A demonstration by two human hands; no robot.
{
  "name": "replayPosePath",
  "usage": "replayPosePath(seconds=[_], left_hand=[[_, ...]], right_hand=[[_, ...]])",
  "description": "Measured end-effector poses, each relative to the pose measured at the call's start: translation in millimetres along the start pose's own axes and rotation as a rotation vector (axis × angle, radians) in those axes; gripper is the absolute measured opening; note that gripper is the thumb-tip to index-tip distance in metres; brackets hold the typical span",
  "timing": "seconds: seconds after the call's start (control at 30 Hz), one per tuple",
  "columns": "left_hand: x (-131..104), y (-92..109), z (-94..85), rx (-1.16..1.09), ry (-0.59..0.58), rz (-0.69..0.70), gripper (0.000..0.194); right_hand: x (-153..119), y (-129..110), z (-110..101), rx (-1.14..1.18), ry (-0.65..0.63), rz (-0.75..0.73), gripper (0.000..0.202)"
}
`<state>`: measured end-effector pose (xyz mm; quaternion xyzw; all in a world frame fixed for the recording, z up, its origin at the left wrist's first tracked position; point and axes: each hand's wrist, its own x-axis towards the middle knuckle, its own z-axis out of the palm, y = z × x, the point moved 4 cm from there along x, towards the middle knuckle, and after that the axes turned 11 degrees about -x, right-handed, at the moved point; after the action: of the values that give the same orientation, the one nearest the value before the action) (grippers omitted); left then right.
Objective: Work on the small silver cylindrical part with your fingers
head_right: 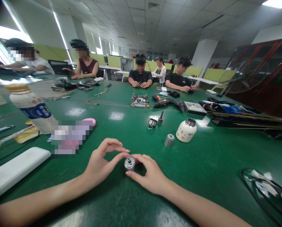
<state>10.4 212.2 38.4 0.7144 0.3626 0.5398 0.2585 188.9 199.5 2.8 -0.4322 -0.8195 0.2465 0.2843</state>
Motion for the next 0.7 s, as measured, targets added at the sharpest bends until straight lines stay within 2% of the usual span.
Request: replayPosePath(seconds=[0.1,0.2,0.27,0.47,0.53,0.63,0.7], left_hand=[[8.3,-20.2,-11.8,0.151,0.065,-0.052,0.019],[12.5,-43.0,-16.0,0.205,-0.021,-0.203,0.023],[12.5,-50.8,-16.5,0.214,-0.061,-0.266,0.024],[9.4,-51.5,-16.1,0.280,-0.088,-0.243,0.036],[9.0,-52.2,-16.4,0.275,-0.083,-0.246,0.034],[8.5,-46.8,-15.7,0.185,-0.038,-0.222,0.026],[6.7,-36.2,-13.2,0.064,0.009,-0.179,0.026]], right_hand=[[0.0,-0.9,-0.3,0.010,-0.011,0.007,0.041],[0.1,-2.2,-1.0,0.011,-0.015,0.013,0.040],[0.2,-2.7,-1.2,0.009,-0.018,0.014,0.041],[0.8,-2.6,-1.4,0.008,-0.017,0.014,0.041],[0.8,-2.6,-1.5,0.009,-0.018,0.013,0.040],[0.6,-2.8,-1.6,0.011,-0.016,0.011,0.041],[0.4,-2.8,-1.5,0.012,-0.015,0.008,0.040]])
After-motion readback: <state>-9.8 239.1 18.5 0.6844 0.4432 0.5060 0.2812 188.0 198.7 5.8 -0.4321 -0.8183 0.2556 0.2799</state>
